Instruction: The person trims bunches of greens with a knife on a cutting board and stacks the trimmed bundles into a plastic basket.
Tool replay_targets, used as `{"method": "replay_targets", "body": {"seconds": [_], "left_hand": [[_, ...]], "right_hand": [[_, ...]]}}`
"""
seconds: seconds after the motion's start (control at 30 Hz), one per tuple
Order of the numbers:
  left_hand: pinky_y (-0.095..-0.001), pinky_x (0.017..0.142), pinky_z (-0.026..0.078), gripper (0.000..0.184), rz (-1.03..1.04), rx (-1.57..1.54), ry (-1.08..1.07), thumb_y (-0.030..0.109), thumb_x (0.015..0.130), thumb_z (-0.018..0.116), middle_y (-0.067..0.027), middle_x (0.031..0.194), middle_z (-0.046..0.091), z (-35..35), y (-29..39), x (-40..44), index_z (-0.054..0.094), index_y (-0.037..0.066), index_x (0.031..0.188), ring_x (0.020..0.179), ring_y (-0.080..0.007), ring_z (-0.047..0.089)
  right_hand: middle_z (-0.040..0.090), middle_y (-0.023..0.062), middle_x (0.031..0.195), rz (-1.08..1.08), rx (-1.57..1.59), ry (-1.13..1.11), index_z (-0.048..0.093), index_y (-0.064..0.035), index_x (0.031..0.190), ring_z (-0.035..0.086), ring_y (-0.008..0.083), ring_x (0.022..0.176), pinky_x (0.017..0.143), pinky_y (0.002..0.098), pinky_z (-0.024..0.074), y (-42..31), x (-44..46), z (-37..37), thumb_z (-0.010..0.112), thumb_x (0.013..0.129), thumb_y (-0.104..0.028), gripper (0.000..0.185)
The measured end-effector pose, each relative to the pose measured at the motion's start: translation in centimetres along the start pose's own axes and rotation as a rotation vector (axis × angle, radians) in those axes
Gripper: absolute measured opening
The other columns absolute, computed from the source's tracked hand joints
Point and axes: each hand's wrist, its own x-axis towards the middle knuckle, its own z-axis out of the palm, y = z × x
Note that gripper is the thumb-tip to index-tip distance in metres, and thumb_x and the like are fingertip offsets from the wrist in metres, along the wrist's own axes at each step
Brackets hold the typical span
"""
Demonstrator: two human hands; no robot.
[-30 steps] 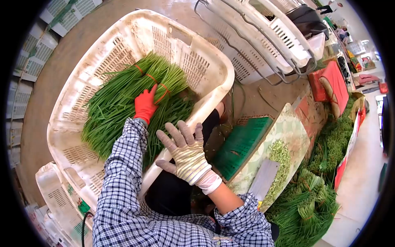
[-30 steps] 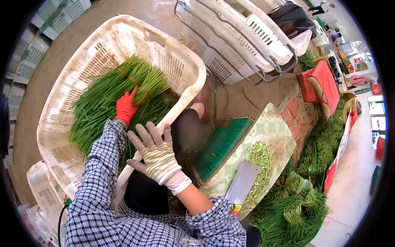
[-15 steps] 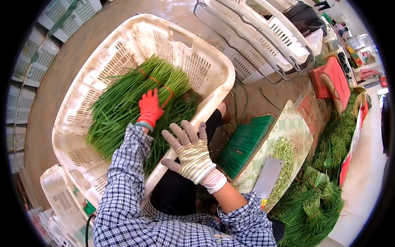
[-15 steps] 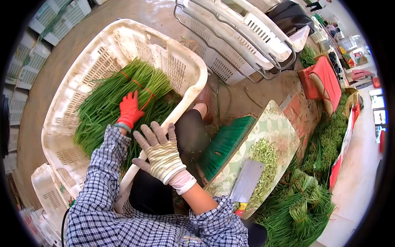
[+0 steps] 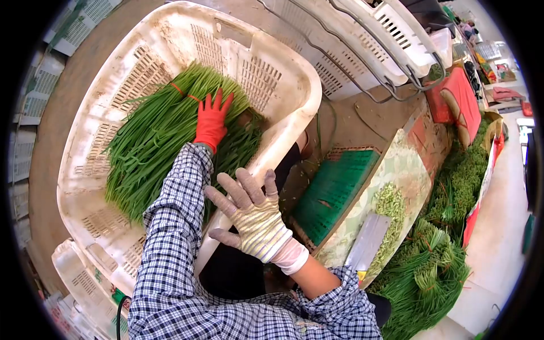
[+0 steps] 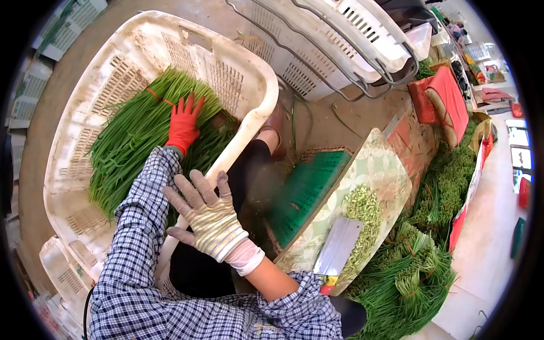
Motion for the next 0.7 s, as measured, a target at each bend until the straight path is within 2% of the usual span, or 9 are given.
{"method": "replay_targets", "body": {"seconds": [0.07, 0.13, 0.17, 0.2, 0.27, 0.3, 0.57, 0.63, 0.7], "left_hand": [[-0.0517, 0.108, 0.035, 0.109, -0.013, 0.081, 0.053, 0.018, 0.060, 0.083, -0.0166, 0.152, 0.033, 1.2, 0.7, 0.0, 0.026, 0.021, 0.153, 0.133, -0.0398, 0.038], [-0.0496, 0.102, 0.039, 0.114, -0.108, 0.003, -0.070, 0.026, 0.058, 0.088, -0.0192, 0.149, 0.036, 1.0, 1.7, 0.3, 0.025, 0.021, 0.153, 0.129, -0.0380, 0.041], [-0.0466, 0.089, 0.047, 0.120, -0.108, 0.086, -0.007, 0.032, 0.055, 0.091, -0.0187, 0.137, 0.045, 1.7, 1.6, 0.7, 0.024, 0.021, 0.154, 0.115, -0.0350, 0.053], [-0.0466, 0.089, 0.047, 0.120, -0.117, 0.083, -0.005, 0.032, 0.055, 0.091, -0.0187, 0.137, 0.045, 2.1, 1.4, 1.4, 0.024, 0.021, 0.154, 0.115, -0.0350, 0.053], [-0.0444, 0.076, 0.051, 0.119, -0.207, 0.241, -0.159, 0.031, 0.055, 0.090, -0.0149, 0.122, 0.052, 2.9, 1.3, 2.5, 0.025, 0.021, 0.154, 0.096, -0.0318, 0.061], [-0.0434, 0.070, 0.052, 0.122, -0.174, 0.299, -0.111, 0.029, 0.055, 0.090, -0.0126, 0.111, 0.054, 3.2, 1.1, 2.8, 0.021, 0.021, 0.155, 0.085, -0.0306, 0.063], [-0.0444, 0.083, 0.053, 0.129, -0.076, -0.183, -0.220, 0.027, 0.054, 0.090, -0.0207, 0.110, 0.059, -2.7, -1.2, 2.5, 0.013, 0.016, 0.157, 0.097, -0.0375, 0.063], [-0.0420, 0.099, 0.047, 0.126, -0.024, -0.553, -0.244, 0.028, 0.054, 0.091, -0.0257, 0.126, 0.056, -2.6, -2.8, 2.9, 0.018, 0.005, 0.154, 0.116, -0.0391, 0.057], [-0.0404, 0.104, 0.043, 0.125, 0.011, -0.740, -0.348, 0.029, 0.053, 0.092, -0.0257, 0.133, 0.053, -2.2, -3.6, 3.0, 0.022, 0.000, 0.152, 0.123, -0.0375, 0.054]], "right_hand": [[0.040, 0.0059, 0.149, -0.006, 0.012, 0.006, 0.048, -0.0222, 0.144, 0.021, 0.0302, 0.146, 0.117, 0.0591, -0.0044, 0.1, -0.1, -0.1, 0.058, 0.083, -0.062, 0.074], [0.040, 0.0062, 0.149, 0.004, 0.012, -0.007, 0.047, -0.0221, 0.144, 0.020, 0.0302, 0.146, 0.117, 0.0591, -0.0049, 0.0, 0.1, 0.0, 0.058, 0.083, -0.061, 0.074], [0.040, 0.0063, 0.149, -0.001, 0.016, 0.001, 0.048, -0.0219, 0.144, 0.020, 0.0303, 0.146, 0.117, 0.0593, -0.0049, 0.0, 0.0, 0.1, 0.059, 0.082, -0.061, 0.074], [0.040, 0.0063, 0.149, -0.008, 0.013, -0.005, 0.048, -0.0219, 0.144, 0.020, 0.0303, 0.146, 0.117, 0.0593, -0.0049, 0.0, 0.0, 0.1, 0.059, 0.082, -0.061, 0.074], [0.040, 0.0064, 0.150, 0.002, -0.006, -0.005, 0.048, -0.0220, 0.144, 0.020, 0.0305, 0.146, 0.118, 0.0594, -0.0048, -0.1, -0.1, -0.1, 0.059, 0.082, -0.061, 0.074], [0.039, 0.0066, 0.150, -0.005, -0.009, 0.002, 0.047, -0.0224, 0.144, 0.020, 0.0305, 0.146, 0.118, 0.0591, -0.0042, 0.0, -0.1, -0.2, 0.059, 0.082, -0.061, 0.074], [0.041, 0.0060, 0.148, -0.011, 0.032, 0.048, 0.049, -0.0231, 0.143, 0.024, 0.0292, 0.145, 0.118, 0.0569, -0.0042, 0.2, -0.1, 0.2, 0.060, 0.082, -0.060, 0.072], [0.041, 0.0059, 0.148, 0.001, 0.047, 0.041, 0.050, -0.0231, 0.143, 0.024, 0.0290, 0.144, 0.118, 0.0568, -0.0042, 0.2, -0.1, 0.1, 0.060, 0.082, -0.059, 0.072], [0.041, 0.0058, 0.149, -0.002, 0.056, 0.033, 0.050, -0.0231, 0.143, 0.025, 0.0289, 0.144, 0.118, 0.0566, -0.0042, 0.2, 0.0, 0.1, 0.060, 0.082, -0.059, 0.071]]}}
